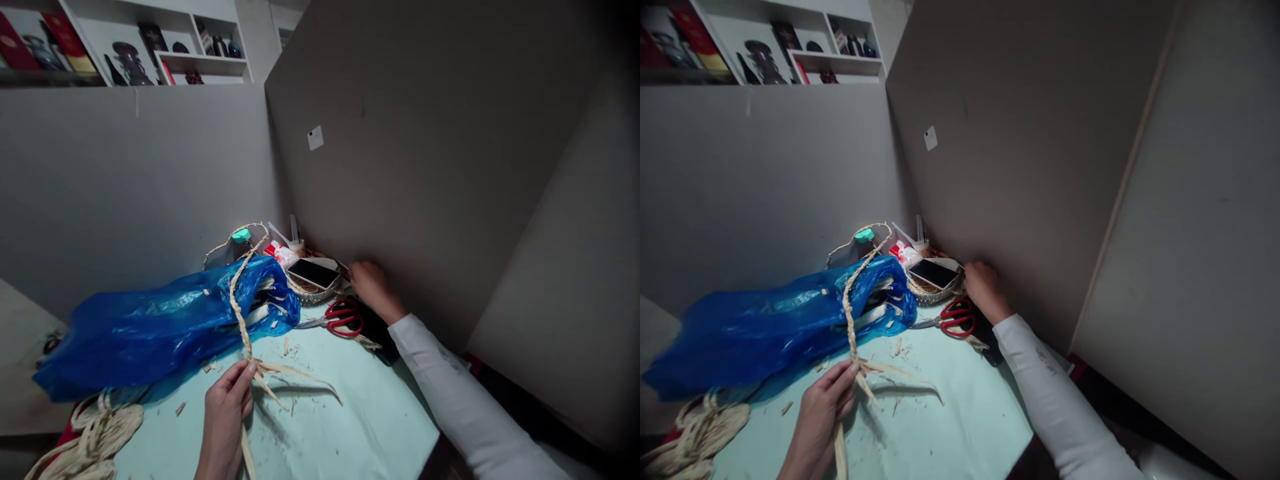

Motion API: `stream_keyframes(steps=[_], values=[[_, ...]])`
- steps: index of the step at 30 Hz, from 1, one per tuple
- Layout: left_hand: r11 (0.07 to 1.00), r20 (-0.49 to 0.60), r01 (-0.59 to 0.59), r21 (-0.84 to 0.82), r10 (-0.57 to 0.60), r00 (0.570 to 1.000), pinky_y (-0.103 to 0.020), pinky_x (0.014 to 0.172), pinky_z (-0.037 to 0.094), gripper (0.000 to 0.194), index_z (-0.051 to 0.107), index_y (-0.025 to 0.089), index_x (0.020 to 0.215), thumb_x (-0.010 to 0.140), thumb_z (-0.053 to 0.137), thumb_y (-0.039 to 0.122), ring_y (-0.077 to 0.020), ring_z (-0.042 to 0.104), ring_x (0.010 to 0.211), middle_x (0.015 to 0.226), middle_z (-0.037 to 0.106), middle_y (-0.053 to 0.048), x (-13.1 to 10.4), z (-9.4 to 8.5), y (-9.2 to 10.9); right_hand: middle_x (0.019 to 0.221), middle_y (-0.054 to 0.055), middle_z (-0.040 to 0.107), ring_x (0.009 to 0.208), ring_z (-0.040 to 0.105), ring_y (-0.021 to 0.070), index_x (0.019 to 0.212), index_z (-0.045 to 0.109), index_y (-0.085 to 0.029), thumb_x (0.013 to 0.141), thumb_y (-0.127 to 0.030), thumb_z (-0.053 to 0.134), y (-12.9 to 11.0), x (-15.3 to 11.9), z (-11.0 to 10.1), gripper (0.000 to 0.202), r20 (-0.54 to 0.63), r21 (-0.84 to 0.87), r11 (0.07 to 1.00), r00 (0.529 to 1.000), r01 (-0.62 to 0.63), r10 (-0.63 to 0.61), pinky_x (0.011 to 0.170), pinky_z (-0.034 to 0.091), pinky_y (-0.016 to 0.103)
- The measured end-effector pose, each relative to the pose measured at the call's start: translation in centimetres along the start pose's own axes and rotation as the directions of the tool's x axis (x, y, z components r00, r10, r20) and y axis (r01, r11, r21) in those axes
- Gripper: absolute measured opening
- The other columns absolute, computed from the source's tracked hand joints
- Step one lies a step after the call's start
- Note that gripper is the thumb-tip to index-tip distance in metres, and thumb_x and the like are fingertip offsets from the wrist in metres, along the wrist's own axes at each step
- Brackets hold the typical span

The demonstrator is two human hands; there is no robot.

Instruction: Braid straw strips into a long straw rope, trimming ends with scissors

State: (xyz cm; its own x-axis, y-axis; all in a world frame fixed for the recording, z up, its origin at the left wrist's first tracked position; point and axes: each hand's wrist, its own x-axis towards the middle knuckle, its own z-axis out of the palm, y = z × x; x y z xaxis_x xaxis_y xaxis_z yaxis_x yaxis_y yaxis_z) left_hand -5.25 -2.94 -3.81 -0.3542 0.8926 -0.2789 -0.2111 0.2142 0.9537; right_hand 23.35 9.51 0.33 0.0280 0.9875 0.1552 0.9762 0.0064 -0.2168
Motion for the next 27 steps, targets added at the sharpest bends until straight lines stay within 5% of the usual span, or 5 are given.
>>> stream_keyframes(steps=[4, 8, 10, 20, 27], values=[[0.999, 0.048, -0.034, -0.003, 0.034, 0.998, -0.013, 0.039, 0.017, 0.048, 0.069, 0.010, 0.080, 0.049, 0.086, 0.042, -0.0005, 0.027, 0.042, 0.054, 0.046, 0.006, 0.3, 0.0, -0.3, 0.083, 0.008, 0.068, 0.066, 0.061, 0.0118, 0.104, 0.066, -0.011, 0.101, -0.033, 0.030, -1.0, -1.1, -1.9, 0.042, 0.016, 0.386, 0.896, 0.970, 0.218, -0.243, 0.060, 0.043, 0.021], [0.998, 0.073, -0.057, 0.002, 0.057, 0.996, -0.014, 0.039, 0.014, 0.042, 0.069, 0.011, 0.081, 0.056, 0.083, 0.041, -0.0003, 0.024, 0.041, 0.052, 0.041, 0.007, 0.4, -0.1, -0.7, 0.063, -0.002, 0.056, 0.045, 0.041, 0.0064, 0.098, 0.064, -0.011, 0.095, -0.043, 0.044, -2.8, -2.7, -2.1, 0.038, 0.089, 0.950, 0.291, 0.798, 0.111, -0.596, 0.045, 0.032, 0.019], [0.997, 0.084, -0.076, 0.012, 0.075, 0.994, -0.014, 0.039, 0.014, 0.040, 0.068, 0.011, 0.082, 0.059, 0.081, 0.041, -0.0004, 0.023, 0.041, 0.054, 0.043, 0.007, 0.3, -0.1, -0.7, 0.063, -0.002, 0.056, 0.046, 0.038, 0.0055, 0.095, 0.066, -0.011, 0.092, -0.041, 0.051, -3.8, -3.4, -1.8, 0.034, 0.121, 0.982, 0.188, 0.729, 0.011, -0.674, 0.046, 0.031, 0.019], [0.992, 0.101, -0.120, 0.032, 0.117, 0.988, -0.017, 0.040, 0.013, 0.032, 0.069, 0.012, 0.080, 0.063, 0.078, 0.038, -0.0013, 0.022, 0.042, 0.053, 0.044, 0.007, -0.4, 0.6, -0.3, 0.069, 0.000, 0.064, 0.057, 0.047, 0.0076, 0.087, 0.057, -0.014, 0.085, -0.032, 0.062, -7.6, -5.4, 1.1, 0.018, 0.218, 0.973, 0.108, 0.663, -0.204, -0.716, 0.055, 0.034, 0.020], [0.991, 0.104, -0.123, 0.053, 0.117, 0.988, -0.020, 0.041, 0.014, 0.032, 0.071, 0.012, 0.083, 0.064, 0.077, 0.037, -0.0024, 0.024, 0.043, 0.056, 0.051, 0.004, -1.0, 0.9, -0.1, 0.076, 0.002, 0.066, 0.062, 0.049, 0.0091, 0.085, 0.065, -0.014, 0.086, -0.033, 0.061, -8.4, -6.0, 2.2, 0.020, 0.187, 0.981, 0.169, 0.681, -0.093, -0.708, 0.060, 0.036, 0.022]])
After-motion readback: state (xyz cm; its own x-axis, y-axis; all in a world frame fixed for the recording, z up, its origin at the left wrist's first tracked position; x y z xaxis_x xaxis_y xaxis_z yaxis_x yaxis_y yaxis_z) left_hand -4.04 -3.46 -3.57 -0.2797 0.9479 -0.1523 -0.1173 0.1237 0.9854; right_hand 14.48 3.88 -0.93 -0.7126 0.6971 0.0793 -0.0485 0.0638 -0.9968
